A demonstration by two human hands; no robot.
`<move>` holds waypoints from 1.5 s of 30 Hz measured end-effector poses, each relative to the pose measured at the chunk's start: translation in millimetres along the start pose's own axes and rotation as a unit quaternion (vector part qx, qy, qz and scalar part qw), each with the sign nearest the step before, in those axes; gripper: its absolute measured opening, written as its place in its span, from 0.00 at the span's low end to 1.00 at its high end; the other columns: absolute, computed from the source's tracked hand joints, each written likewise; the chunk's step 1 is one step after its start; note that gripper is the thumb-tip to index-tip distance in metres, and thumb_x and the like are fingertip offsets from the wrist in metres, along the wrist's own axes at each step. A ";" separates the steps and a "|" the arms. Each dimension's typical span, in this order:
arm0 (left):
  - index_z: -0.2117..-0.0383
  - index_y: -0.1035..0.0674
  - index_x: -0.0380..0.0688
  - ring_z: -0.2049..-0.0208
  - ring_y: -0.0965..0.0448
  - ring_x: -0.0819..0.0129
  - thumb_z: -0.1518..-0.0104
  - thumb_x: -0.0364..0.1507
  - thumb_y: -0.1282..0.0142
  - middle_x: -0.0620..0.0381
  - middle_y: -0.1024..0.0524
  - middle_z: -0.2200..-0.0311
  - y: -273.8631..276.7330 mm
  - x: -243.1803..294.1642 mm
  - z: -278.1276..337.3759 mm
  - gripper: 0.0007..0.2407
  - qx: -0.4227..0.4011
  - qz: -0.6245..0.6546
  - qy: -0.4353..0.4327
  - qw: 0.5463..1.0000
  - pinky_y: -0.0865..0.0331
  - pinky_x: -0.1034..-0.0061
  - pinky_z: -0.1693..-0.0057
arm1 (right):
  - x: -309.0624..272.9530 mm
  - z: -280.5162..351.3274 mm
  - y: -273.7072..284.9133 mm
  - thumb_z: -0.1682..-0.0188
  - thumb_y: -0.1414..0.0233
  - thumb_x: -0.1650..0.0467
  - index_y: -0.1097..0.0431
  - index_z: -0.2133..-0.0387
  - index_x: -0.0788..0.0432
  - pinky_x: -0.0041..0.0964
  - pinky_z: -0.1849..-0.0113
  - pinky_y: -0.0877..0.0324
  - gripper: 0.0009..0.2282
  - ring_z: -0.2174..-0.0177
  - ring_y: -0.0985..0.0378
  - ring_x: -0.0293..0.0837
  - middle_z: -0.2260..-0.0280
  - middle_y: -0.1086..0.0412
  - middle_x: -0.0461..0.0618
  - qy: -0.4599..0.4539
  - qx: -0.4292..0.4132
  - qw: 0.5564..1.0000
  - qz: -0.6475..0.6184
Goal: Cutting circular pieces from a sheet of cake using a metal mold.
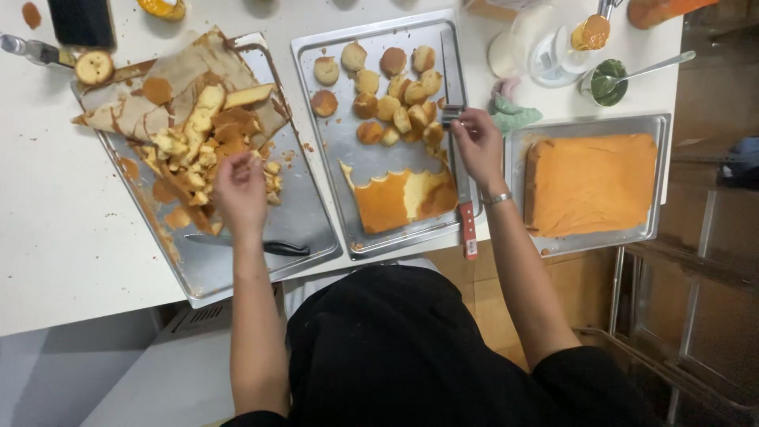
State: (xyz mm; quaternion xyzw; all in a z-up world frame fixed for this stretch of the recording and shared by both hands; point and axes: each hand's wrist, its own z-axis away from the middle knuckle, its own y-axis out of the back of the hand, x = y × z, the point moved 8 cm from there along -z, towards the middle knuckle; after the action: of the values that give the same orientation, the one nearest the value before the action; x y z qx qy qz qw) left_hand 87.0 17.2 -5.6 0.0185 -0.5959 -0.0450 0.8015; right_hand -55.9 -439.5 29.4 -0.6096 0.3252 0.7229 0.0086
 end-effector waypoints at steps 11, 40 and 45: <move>0.55 0.20 0.43 0.46 0.23 0.53 0.43 0.22 0.48 0.49 0.25 0.45 -257.2 44.6 98.8 0.11 -0.323 -0.344 -0.331 0.817 0.27 0.62 0.43 | 19.4 94.0 54.7 0.50 0.39 0.74 0.32 0.47 0.64 0.30 0.61 0.23 0.18 0.62 0.21 0.37 0.55 0.25 0.51 -0.129 0.092 0.984 -0.076; 0.51 0.21 0.42 0.54 0.21 0.58 0.37 0.24 0.46 0.50 0.21 0.55 -155.6 47.2 66.0 0.10 -0.289 -0.335 -0.224 0.868 0.26 0.64 0.45 | -47.3 88.6 -6.7 0.60 0.35 0.71 0.30 0.48 0.65 0.45 0.56 0.27 0.24 0.59 0.23 0.57 0.58 0.29 0.57 -0.007 -0.108 0.952 0.286; 0.52 0.18 0.41 0.60 0.18 0.65 0.36 0.20 0.44 0.49 0.20 0.54 -24.1 47.0 46.1 0.09 -0.076 -0.363 -0.131 0.919 0.21 0.74 0.51 | -52.0 84.1 -5.8 0.60 0.35 0.71 0.29 0.50 0.65 0.45 0.57 0.26 0.23 0.60 0.23 0.56 0.59 0.29 0.57 -0.028 -0.112 0.951 0.287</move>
State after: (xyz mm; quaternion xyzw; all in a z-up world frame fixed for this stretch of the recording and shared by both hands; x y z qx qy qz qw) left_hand 55.1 -10.1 50.6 0.1669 -0.6431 -0.3800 0.6435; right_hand -113.8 -374.6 76.6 -0.4670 0.4026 0.7436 -0.2586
